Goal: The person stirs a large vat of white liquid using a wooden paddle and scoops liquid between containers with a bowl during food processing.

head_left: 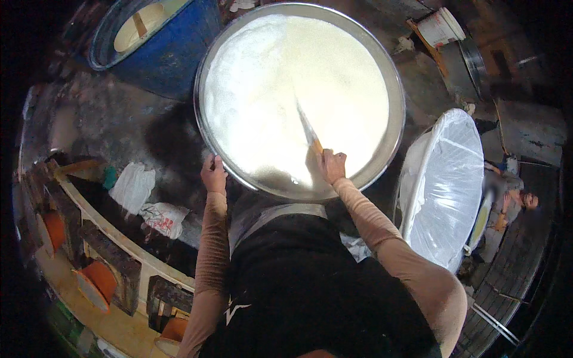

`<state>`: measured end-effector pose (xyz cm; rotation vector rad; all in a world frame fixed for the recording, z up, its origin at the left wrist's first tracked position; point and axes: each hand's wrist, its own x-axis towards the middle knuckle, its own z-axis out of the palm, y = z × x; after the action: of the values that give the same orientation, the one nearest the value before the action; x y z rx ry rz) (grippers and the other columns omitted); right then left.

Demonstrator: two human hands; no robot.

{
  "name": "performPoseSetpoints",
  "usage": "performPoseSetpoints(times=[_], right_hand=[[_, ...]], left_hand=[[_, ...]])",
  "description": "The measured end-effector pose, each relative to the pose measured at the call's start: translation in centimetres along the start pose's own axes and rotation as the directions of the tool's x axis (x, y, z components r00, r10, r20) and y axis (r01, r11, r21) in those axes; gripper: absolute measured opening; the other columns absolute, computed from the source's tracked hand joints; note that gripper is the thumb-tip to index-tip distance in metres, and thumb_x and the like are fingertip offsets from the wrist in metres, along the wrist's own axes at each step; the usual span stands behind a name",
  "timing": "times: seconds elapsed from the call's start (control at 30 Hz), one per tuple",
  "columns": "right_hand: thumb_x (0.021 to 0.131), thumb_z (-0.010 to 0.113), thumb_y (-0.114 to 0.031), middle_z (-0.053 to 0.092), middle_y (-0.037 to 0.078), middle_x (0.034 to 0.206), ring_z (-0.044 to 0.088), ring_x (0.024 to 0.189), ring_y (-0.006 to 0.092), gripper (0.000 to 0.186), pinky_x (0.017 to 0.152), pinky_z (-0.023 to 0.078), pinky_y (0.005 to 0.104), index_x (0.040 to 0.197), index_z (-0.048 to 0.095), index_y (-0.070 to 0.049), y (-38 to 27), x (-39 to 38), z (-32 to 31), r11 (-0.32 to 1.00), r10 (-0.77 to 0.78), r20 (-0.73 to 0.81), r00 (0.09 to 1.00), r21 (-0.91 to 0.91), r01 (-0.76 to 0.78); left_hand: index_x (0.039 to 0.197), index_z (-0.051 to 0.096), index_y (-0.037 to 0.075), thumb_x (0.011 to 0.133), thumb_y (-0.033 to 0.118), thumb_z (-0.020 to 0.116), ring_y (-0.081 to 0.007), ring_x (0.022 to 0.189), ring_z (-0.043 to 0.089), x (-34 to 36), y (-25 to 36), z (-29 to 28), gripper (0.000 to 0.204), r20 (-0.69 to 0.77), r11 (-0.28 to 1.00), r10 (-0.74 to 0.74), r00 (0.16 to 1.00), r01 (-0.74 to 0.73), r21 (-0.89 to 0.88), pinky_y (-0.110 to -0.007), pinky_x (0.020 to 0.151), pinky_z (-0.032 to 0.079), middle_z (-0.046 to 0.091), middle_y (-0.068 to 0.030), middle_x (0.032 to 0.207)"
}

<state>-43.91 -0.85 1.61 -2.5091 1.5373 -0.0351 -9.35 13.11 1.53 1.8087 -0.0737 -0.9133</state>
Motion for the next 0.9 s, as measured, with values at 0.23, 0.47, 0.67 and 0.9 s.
performPoseSetpoints(times=[0.23, 0.47, 0.67, 0.9], right_hand=[[0.092, 0.051, -0.03, 0.067, 0.014, 0.08, 0.063, 0.063, 0.0286, 0.031, 0.084, 0.035, 0.0475, 0.11, 0.061, -0.006, -0.9, -6.5, -8.6, 0.986, -0.168, 0.311, 0.935, 0.064, 0.156], [0.093, 0.055, -0.025, 0.062, 0.011, 0.065, 0.058, 0.054, 0.0189, 0.023, 0.061, 0.045, 0.0343, 0.095, 0.065, -0.004, 5.2, -5.8, -17.6, 0.823, -0.121, 0.577, 0.807, 0.513, -0.244], [0.096, 0.052, -0.03, 0.059, 0.013, 0.063, 0.059, 0.057, 0.0262, 0.032, 0.056, 0.045, 0.0369, 0.088, 0.06, 0.0, 9.6, 0.6, -12.6, 0.764, 0.269, 0.126, 0.955, 0.576, -0.291], [0.092, 0.049, -0.037, 0.063, 0.018, 0.067, 0.063, 0.065, 0.0398, 0.036, 0.063, 0.048, 0.0488, 0.079, 0.059, -0.005, 14.0, 18.7, -2.4, 0.938, 0.323, -0.257, 0.911, 0.219, -0.27]], left_hand=[[0.124, 0.058, 0.003, 0.092, 0.025, 0.063, -0.0112, 0.074, 0.056, -0.6, 0.5, -0.4, 0.039, 0.028, 0.999, -0.034, 0.999, 0.034, 0.001, -0.027, 0.062, 0.051, 0.063, -0.004, 0.1], [0.112, 0.063, 0.004, 0.091, 0.026, 0.065, -0.0074, 0.071, 0.055, 0.9, -1.7, -2.0, 0.031, 0.043, 0.992, -0.084, 0.996, 0.088, -0.087, -0.024, 0.057, 0.047, 0.062, 0.0005, 0.088], [0.114, 0.062, -0.002, 0.093, 0.019, 0.062, -0.012, 0.091, 0.06, 1.3, -1.9, -3.2, 0.03, 0.004, 0.991, 0.084, 0.996, -0.084, 0.102, -0.026, 0.08, 0.048, 0.066, -0.0057, 0.102], [0.118, 0.062, -0.005, 0.093, 0.019, 0.062, -0.0144, 0.094, 0.059, 0.3, 0.6, -1.3, 0.035, -0.049, 0.965, 0.053, 0.997, -0.039, 0.258, -0.027, 0.085, 0.045, 0.067, -0.0083, 0.105]])
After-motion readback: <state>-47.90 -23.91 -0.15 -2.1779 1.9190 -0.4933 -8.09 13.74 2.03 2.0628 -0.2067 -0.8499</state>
